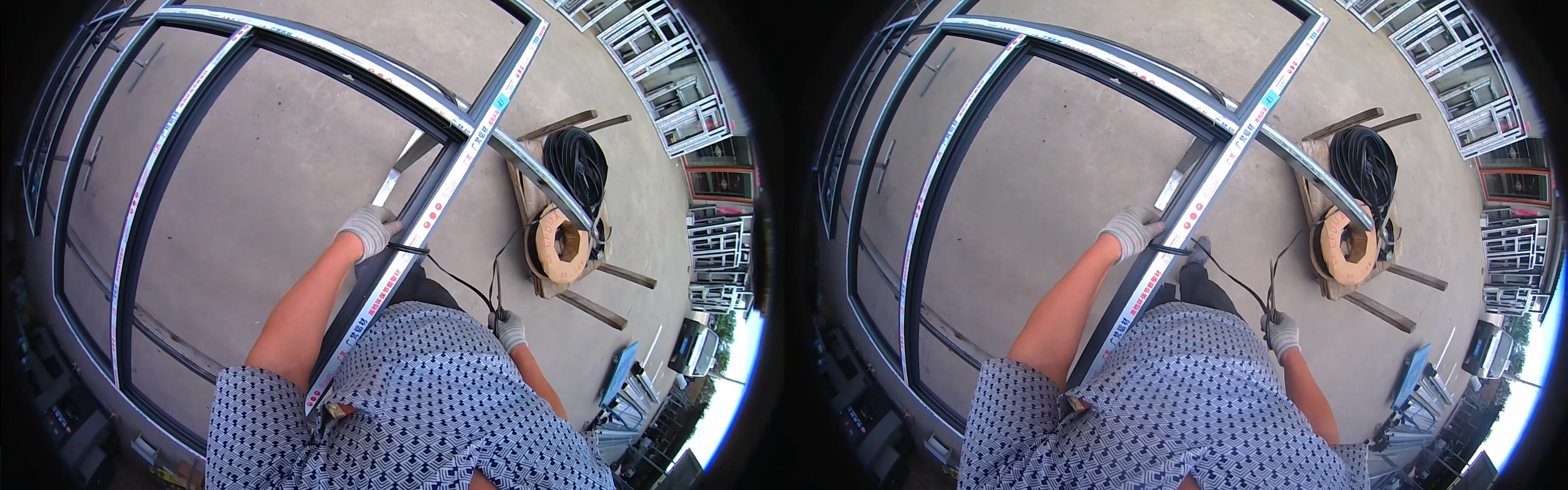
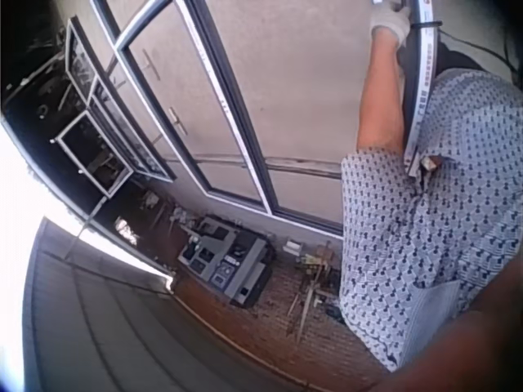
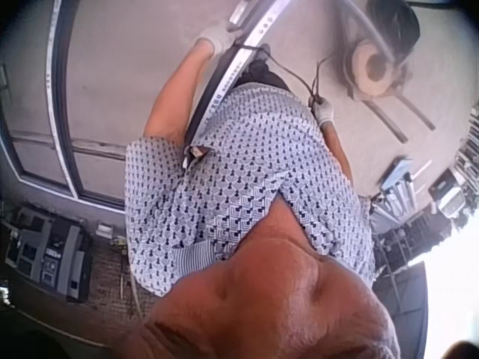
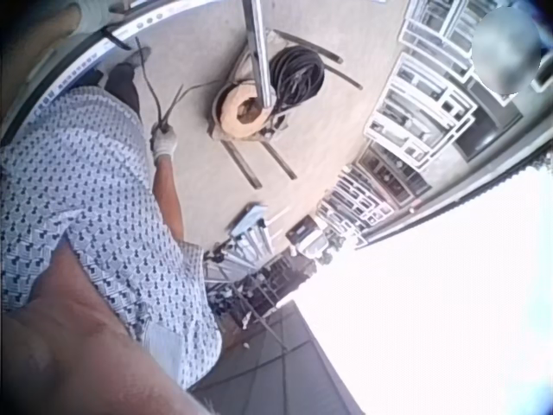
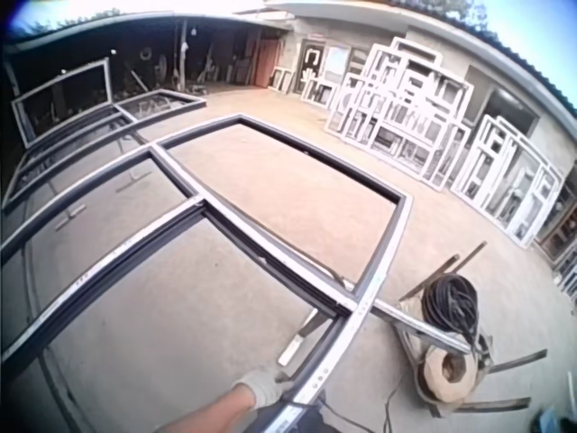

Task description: The person inserts a black rubber seal into the groove of a metal window frame using pliers. They work along the frame edges, pressing the seal into place and trimming excess material.

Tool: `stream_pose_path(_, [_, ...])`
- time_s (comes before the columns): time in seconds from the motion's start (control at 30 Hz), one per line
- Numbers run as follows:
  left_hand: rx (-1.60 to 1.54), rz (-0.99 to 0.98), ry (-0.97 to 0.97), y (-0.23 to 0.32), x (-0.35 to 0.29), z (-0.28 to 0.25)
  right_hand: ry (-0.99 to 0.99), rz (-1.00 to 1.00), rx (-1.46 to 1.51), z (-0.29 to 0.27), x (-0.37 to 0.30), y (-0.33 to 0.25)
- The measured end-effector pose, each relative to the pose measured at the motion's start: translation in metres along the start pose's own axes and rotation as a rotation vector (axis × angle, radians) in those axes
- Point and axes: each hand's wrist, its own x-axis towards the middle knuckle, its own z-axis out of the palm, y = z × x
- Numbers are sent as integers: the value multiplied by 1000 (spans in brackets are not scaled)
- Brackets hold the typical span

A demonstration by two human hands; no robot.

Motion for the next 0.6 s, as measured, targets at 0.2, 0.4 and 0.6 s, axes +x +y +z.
stream_pose_path(0.2, [-235,-91,-143,-19,-11,-4,-5,-36,-30,4,-7,0])
stream_pose_path(0.4, [-54,-63,-71,-1,-16,-9,-9,-13,-30,-1,-9,-10])
stream_pose_path(0.6, [-105,-71,-100,-2,-13,1,-21,20,-70,-1,1,7])
